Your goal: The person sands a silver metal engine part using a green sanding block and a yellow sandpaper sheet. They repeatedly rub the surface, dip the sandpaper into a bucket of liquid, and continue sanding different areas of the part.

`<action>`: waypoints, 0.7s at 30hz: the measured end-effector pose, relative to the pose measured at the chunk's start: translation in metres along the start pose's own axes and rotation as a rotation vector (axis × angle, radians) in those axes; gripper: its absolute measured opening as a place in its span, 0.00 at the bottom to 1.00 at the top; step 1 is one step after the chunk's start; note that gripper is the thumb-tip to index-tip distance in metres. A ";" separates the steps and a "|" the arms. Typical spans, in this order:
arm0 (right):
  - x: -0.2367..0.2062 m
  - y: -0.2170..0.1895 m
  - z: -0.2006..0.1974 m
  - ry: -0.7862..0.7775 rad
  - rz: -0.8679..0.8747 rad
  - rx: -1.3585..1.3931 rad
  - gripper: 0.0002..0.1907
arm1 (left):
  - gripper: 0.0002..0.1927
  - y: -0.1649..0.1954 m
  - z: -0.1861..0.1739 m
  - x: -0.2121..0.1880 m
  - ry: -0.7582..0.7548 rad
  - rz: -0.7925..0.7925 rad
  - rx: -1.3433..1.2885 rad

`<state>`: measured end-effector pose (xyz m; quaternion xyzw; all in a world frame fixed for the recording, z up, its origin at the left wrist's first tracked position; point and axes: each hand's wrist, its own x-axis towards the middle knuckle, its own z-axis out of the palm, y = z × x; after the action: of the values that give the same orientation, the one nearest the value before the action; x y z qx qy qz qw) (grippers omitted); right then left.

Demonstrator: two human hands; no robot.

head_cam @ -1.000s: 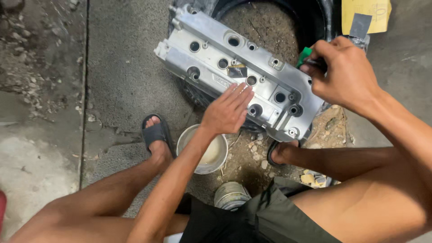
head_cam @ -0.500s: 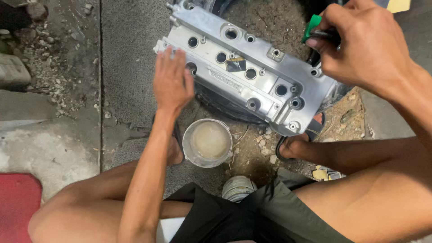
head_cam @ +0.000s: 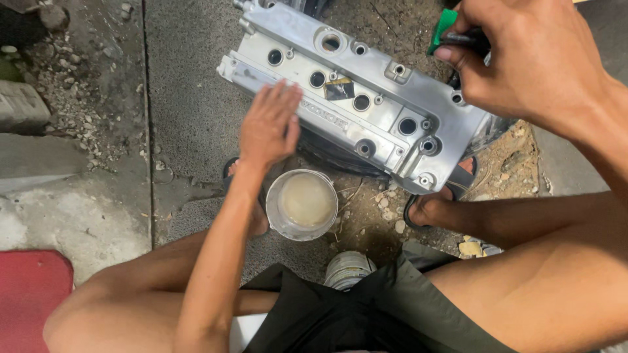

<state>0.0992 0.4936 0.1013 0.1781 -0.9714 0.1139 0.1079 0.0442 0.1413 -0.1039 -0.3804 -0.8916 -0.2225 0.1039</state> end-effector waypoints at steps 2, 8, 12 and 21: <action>-0.002 0.002 -0.001 0.021 -0.014 -0.019 0.10 | 0.23 -0.017 -0.010 0.001 -0.003 -0.071 0.068; -0.010 0.009 -0.004 0.023 -0.001 -0.042 0.10 | 0.23 -0.030 -0.022 0.002 0.057 -0.222 0.202; -0.010 0.014 -0.004 -0.004 0.024 -0.030 0.11 | 0.21 -0.002 -0.002 0.007 0.091 -0.099 0.045; 0.004 0.032 0.006 0.022 -0.074 0.064 0.12 | 0.22 0.103 0.069 0.023 -0.055 0.224 -0.133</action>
<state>0.0829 0.5198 0.0909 0.2160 -0.9588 0.1428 0.1170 0.1020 0.2523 -0.1234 -0.4894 -0.8294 -0.2576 0.0783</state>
